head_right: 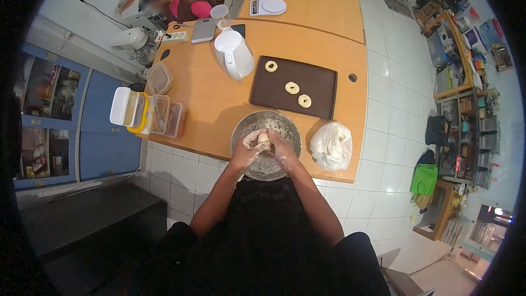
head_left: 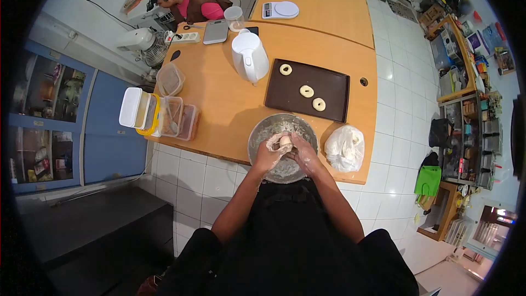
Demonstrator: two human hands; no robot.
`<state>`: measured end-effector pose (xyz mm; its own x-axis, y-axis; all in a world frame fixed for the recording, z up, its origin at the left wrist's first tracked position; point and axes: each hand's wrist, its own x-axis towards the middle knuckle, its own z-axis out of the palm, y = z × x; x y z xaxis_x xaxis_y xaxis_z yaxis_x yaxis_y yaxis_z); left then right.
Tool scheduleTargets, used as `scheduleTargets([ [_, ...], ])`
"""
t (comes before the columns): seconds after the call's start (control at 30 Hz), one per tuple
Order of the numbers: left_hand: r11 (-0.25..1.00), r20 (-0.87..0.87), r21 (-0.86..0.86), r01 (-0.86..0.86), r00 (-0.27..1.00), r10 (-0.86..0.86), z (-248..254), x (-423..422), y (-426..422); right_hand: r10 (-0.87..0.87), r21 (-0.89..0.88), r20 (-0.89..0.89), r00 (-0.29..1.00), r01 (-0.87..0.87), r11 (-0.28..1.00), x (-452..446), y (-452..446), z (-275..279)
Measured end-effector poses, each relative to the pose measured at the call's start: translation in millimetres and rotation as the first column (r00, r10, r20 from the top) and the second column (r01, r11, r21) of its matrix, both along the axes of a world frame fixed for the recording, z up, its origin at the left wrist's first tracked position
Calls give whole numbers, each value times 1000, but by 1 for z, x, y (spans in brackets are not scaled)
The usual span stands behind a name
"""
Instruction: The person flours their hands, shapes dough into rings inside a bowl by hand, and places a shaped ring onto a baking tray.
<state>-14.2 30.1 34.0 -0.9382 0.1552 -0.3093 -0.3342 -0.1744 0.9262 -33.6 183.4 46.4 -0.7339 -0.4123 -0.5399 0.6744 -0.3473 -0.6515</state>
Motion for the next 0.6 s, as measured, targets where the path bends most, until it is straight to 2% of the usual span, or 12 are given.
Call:
scheduleTargets([
  [0.1,997,-51,3,-83,995,83,-12,1,-1,-7,-47,-12,1000,6,999,9,2,1],
  [0.2,997,-57,-48,-56,997,53,-9,2,-5,-40,-40,-33,999,38,998,14,2,-4],
  [0.23,998,0,-12,-59,998,59,-5,2,-6,-56,-29,-37,998,55,998,15,3,-6],
  [0.33,994,138,88,-64,989,52,3,1,-13,-23,146,-150,988,45,988,16,9,-6],
  [0.4,988,184,149,-52,983,24,6,1,-17,-77,112,-87,993,86,990,17,9,-2],
  [0.5,991,64,-64,119,991,-115,16,0,-20,-76,110,-67,995,83,990,18,9,-5],
  [0.6,999,122,-17,49,991,-47,13,0,-17,-89,117,-139,986,105,988,21,9,-16],
])
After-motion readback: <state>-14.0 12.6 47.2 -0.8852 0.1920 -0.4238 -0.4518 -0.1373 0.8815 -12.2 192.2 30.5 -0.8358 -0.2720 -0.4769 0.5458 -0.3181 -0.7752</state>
